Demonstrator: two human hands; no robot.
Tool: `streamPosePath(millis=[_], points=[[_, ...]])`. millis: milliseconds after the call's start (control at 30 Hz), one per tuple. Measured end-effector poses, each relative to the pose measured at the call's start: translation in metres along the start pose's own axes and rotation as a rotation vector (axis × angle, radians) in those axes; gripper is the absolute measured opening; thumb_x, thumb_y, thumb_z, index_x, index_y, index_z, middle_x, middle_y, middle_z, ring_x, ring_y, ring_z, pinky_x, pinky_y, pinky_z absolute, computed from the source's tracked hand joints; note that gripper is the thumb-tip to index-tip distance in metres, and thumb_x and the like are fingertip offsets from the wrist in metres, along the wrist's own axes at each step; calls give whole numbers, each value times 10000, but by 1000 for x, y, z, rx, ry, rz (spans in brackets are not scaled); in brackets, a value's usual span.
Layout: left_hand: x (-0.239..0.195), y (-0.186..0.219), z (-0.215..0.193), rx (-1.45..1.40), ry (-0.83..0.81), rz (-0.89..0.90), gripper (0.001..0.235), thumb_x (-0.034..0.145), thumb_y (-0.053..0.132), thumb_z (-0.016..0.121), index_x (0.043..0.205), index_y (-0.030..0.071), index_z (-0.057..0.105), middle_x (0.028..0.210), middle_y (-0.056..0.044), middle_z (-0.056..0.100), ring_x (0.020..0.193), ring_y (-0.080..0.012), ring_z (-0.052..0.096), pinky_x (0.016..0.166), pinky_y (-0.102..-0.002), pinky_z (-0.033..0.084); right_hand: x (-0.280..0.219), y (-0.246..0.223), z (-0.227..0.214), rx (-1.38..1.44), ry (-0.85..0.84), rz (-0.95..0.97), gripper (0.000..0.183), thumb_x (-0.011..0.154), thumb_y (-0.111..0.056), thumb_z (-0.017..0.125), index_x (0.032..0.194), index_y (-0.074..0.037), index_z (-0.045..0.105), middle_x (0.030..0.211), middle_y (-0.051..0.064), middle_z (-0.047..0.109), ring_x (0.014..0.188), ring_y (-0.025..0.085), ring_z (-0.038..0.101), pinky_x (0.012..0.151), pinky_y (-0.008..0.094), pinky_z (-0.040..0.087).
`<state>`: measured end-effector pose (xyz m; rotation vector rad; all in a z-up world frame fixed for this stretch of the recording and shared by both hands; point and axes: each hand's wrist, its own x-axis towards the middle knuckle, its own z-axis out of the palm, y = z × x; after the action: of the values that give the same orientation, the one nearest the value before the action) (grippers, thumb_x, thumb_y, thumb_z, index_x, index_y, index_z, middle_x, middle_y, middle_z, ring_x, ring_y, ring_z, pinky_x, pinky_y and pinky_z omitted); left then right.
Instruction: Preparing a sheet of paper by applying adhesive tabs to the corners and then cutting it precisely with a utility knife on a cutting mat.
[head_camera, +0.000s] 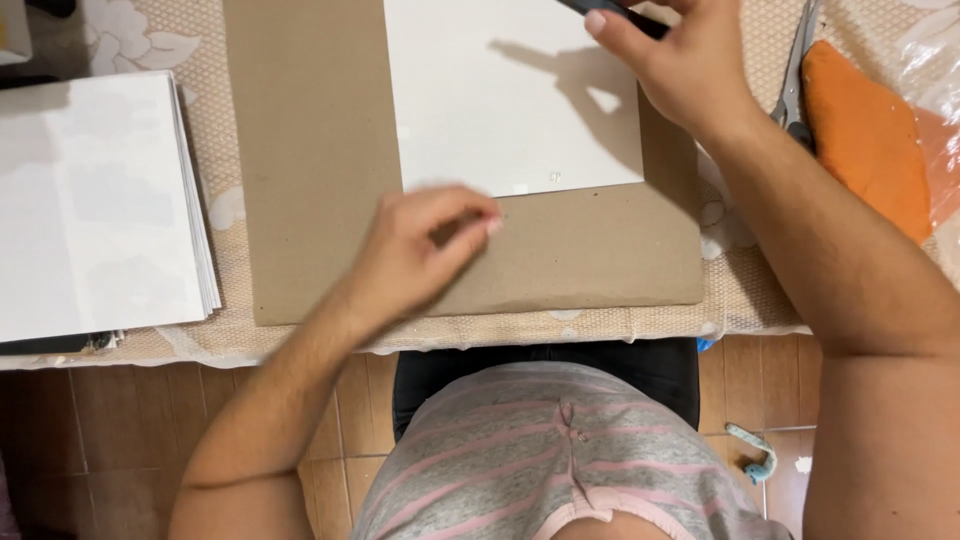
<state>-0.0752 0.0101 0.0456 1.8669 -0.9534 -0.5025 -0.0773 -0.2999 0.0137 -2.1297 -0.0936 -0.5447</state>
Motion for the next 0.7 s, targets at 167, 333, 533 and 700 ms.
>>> streamPosePath(millis=[167, 333, 533, 700], points=[[57, -32, -17, 300, 24, 497, 81, 963, -19, 621, 1022, 4, 672, 994, -123, 716, 1028, -372, 656, 939, -479, 500, -42, -24, -25, -87, -141, -41, 201, 1050, -28, 841, 1219, 35, 754, 1076, 159, 728, 843, 182, 576, 710, 284, 424], [71, -66, -10, 301, -115, 443, 194, 989, 101, 640, 1172, 61, 690, 1359, -152, 641, 1358, -386, 510, 1141, -592, 320, -69, -37, -31, 61, -322, 259, 207, 874, -37, 780, 1076, -62, 745, 953, 93, 761, 720, 110, 645, 570, 181, 480], [70, -72, -14, 324, -232, 429, 265, 1031, 127, 572, 1273, 49, 644, 1461, -131, 558, 1425, -395, 425, 1187, -598, 255, -64, -63, -20, -55, -430, 13, 217, 842, -72, 803, 1043, -5, 760, 994, 155, 761, 849, 215, 737, 762, 271, 609], [70, -73, -14, 323, -239, 414, 278, 1029, 135, 577, 1287, 54, 639, 1463, -129, 557, 1430, -392, 420, 1193, -596, 251, -66, -55, -21, -77, -401, 42, 224, 838, -64, 810, 1048, -2, 763, 1002, 159, 757, 855, 209, 732, 756, 262, 611]])
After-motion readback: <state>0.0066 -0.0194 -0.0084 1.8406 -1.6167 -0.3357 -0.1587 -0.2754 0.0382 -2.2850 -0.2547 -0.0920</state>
